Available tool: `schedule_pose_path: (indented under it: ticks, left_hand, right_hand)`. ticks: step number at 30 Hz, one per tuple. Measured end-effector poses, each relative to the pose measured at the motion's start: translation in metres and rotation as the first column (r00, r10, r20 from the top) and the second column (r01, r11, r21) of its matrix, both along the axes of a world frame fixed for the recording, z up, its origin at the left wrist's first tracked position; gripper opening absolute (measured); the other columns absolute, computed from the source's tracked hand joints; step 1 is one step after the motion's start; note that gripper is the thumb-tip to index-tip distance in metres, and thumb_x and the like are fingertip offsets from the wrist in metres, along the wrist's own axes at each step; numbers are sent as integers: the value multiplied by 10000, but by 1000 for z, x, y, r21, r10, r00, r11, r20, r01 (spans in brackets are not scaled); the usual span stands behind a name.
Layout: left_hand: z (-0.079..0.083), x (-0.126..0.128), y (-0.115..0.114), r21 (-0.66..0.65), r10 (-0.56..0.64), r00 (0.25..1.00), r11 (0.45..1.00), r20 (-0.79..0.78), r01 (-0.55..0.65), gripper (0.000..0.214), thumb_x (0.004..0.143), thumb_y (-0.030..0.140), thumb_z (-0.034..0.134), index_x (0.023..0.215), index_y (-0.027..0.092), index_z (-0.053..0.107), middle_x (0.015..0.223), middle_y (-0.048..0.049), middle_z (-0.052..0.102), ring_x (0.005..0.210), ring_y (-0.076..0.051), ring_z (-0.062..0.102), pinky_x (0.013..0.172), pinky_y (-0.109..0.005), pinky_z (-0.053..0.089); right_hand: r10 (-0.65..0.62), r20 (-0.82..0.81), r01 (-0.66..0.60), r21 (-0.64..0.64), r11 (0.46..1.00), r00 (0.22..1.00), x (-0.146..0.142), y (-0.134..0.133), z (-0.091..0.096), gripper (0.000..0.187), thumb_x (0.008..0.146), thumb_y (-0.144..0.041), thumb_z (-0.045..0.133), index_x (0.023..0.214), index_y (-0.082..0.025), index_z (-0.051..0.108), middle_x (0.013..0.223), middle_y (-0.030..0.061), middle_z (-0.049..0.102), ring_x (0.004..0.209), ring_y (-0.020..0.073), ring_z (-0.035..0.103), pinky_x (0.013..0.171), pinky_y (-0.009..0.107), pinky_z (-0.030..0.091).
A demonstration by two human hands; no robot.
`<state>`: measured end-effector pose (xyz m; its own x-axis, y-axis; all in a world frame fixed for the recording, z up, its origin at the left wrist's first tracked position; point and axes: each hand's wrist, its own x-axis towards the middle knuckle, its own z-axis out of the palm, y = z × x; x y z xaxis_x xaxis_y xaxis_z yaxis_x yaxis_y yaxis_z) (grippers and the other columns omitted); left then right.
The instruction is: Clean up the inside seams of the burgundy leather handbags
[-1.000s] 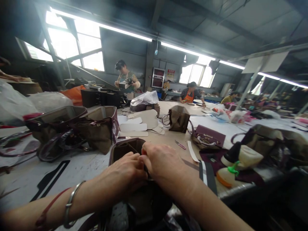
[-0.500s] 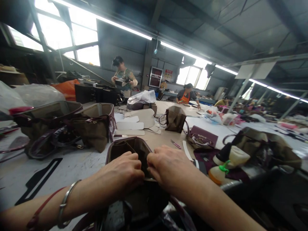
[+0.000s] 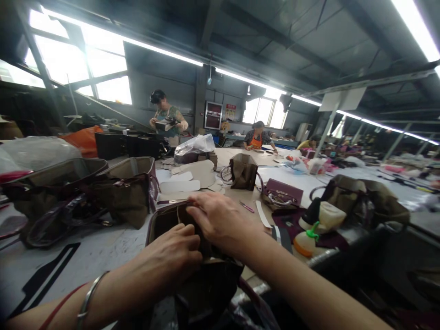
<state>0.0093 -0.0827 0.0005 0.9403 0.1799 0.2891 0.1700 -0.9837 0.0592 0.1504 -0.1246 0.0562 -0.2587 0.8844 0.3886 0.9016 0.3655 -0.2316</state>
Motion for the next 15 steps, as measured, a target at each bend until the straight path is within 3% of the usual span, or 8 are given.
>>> schedule_pose_path:
  ticks: [3, 5, 7, 11, 15]
  left_hand:
    - [3, -2, 2, -34, 45, 999, 998, -1, -45, 120, 796, 218, 490, 704, 190, 561, 789, 5, 548, 759, -149, 415, 700, -300, 309]
    - [4, -1, 2, -60, 73, 997, 996, 8, -72, 167, 812, 244, 458, 696, 182, 560, 794, -5, 531, 775, -158, 395, 714, -308, 312]
    - [6, 2, 3, -84, 99, 995, 992, 15, -98, 194, 820, 247, 433, 698, 178, 567, 813, -14, 518, 794, -163, 383, 737, -317, 315]
    - [7, 10, 9, -102, 162, 985, 983, 62, -155, 191, 797, 233, 455, 668, 164, 578, 901, -36, 484, 878, -187, 362, 787, -344, 314]
    - [6, 14, 22, -134, 172, 976, 979, 130, -155, 141, 756, 251, 521, 663, 181, 600, 1148, -22, 411, 1043, -241, 283, 881, -413, 252]
  right_hand:
    - [-237, -31, 226, -210, 951, 971, 22, -33, -14, 537, 744, -444, 507, 1176, -129, 454, 1140, 126, 532, 1029, 243, 495, 833, 343, 406]
    - [-237, -89, 194, -339, 921, 968, 31, -45, -27, 572, 660, -406, 613, 1157, -162, 467, 1117, 97, 552, 1000, 245, 514, 807, 324, 425]
    - [-194, -206, 95, -411, 907, 959, 33, -47, -38, 446, 658, -287, 628, 1080, -199, 513, 1010, 34, 604, 926, 206, 551, 777, 279, 435]
    - [-242, -362, 54, -460, 887, 900, 32, -38, -56, 180, 755, -231, 495, 903, -176, 580, 816, 2, 629, 788, 172, 579, 710, 255, 444]
    - [-265, -366, 81, -448, 890, 892, 36, -38, -64, 203, 784, -264, 439, 910, -176, 572, 789, 13, 623, 767, 182, 573, 705, 275, 441]
